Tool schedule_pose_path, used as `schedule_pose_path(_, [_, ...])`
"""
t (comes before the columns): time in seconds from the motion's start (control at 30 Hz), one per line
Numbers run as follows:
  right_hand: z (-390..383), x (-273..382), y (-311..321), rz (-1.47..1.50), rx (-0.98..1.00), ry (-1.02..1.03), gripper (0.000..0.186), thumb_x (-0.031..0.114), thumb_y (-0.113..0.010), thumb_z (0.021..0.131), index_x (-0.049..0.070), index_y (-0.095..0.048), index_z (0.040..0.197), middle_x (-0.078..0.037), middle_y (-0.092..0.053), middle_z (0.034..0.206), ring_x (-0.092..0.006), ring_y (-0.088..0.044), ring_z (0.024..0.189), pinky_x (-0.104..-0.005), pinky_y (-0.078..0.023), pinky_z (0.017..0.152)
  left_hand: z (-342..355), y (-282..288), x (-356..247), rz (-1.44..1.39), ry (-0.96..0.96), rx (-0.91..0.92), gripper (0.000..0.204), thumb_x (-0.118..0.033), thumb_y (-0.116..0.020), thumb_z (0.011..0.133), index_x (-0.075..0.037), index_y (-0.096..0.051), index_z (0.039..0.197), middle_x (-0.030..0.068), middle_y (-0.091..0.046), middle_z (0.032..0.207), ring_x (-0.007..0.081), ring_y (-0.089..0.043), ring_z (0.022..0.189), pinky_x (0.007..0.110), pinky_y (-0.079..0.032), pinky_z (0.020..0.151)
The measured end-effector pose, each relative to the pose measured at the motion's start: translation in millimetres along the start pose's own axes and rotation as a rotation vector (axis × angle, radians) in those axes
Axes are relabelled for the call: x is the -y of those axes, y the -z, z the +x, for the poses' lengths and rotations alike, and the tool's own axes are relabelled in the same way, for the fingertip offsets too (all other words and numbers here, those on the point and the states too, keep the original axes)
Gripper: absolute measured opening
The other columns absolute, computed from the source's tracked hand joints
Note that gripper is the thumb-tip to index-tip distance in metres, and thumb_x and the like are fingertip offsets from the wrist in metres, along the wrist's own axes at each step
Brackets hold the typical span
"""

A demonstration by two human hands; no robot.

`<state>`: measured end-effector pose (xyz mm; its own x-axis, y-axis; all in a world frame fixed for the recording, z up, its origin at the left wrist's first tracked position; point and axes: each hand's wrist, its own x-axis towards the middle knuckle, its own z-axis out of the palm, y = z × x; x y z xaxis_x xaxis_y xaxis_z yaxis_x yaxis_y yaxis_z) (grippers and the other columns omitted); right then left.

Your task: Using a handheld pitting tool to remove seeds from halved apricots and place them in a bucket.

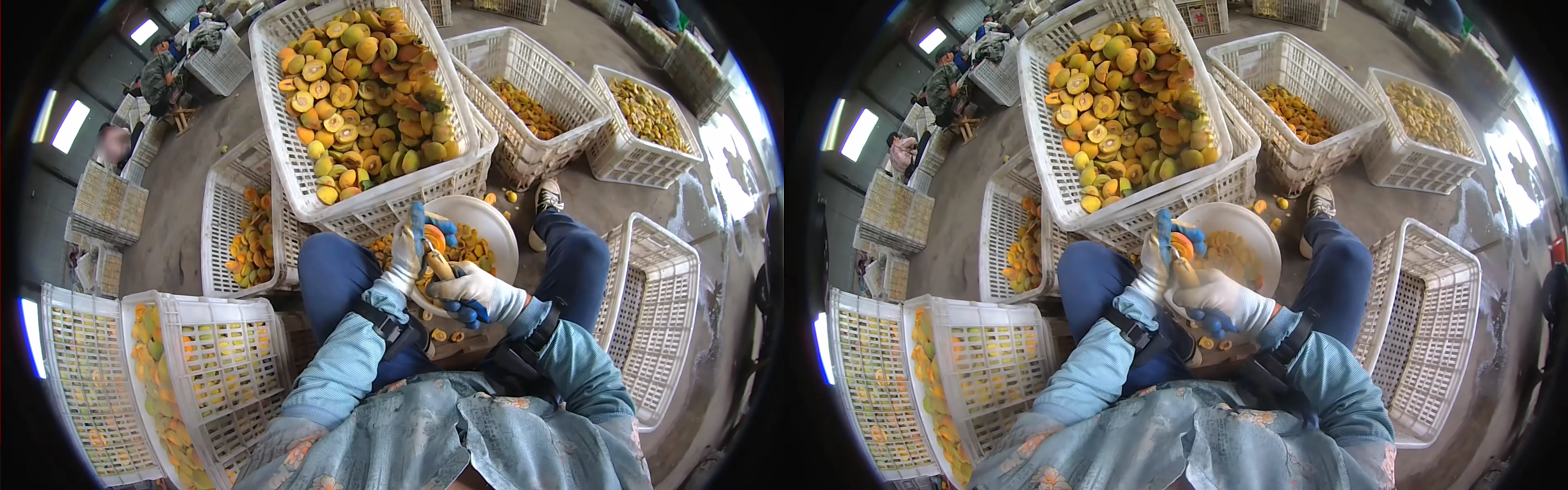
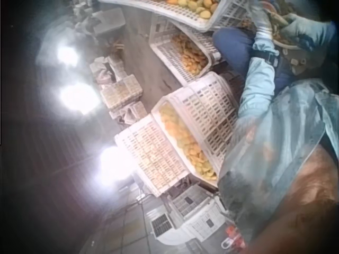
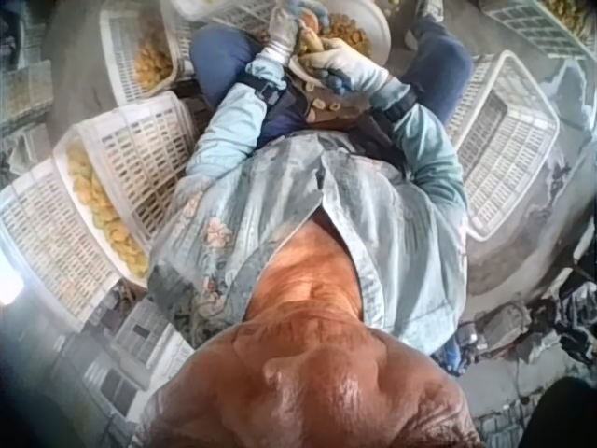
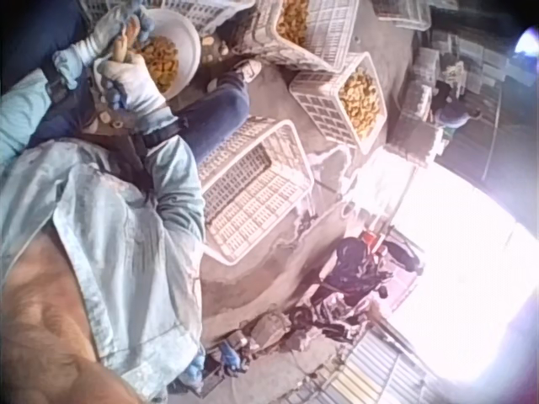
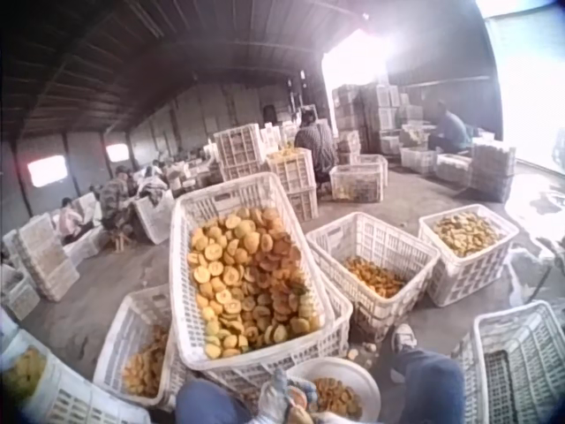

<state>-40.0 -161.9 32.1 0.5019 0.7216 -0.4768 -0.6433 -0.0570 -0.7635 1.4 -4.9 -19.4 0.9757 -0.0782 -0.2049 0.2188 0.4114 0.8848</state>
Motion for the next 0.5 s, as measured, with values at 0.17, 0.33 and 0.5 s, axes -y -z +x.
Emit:
schedule_pose_path(0.17, [31,-37,18,-0.662,0.035,0.665,0.017,0.013,-0.062,0.082,0.000,-0.060,0.091,-0.003,-0.056,0.066,-0.0120,-0.056,0.063,-0.0239,-0.046,0.062,-5,1,14,-0.128,0.073,-0.233,0.065,-0.061,-0.039,0.086,0.000,-0.061,0.087,0.0102,-0.063,0.072,0.0159,-0.056,0.055,0.024,-0.045,0.051])
schedule_pose_path(0.33, [1,-3,1,-0.071,0.061,0.075,0.010,0.012,-0.061,0.081,0.003,-0.057,0.084,-0.002,-0.051,0.061,-0.0102,-0.049,0.050,-0.0241,-0.040,0.045,-10,3,-1,-0.089,0.090,-0.033,0.063,-0.060,-0.041,0.086,0.000,-0.062,0.081,0.0109,-0.062,0.068,0.0169,-0.058,0.056,0.026,-0.048,0.050])
schedule_pose_path(0.5, [-11,4,-2,0.116,0.082,-0.135,0.014,0.018,-0.061,0.082,0.005,-0.055,0.082,0.002,-0.047,0.057,-0.0055,-0.041,0.040,-0.0206,-0.031,0.036,-15,-1,-16,0.185,-0.051,0.182,0.061,-0.056,-0.041,0.088,0.001,-0.061,0.079,0.0104,-0.061,0.067,0.0168,-0.059,0.055,0.026,-0.049,0.050])
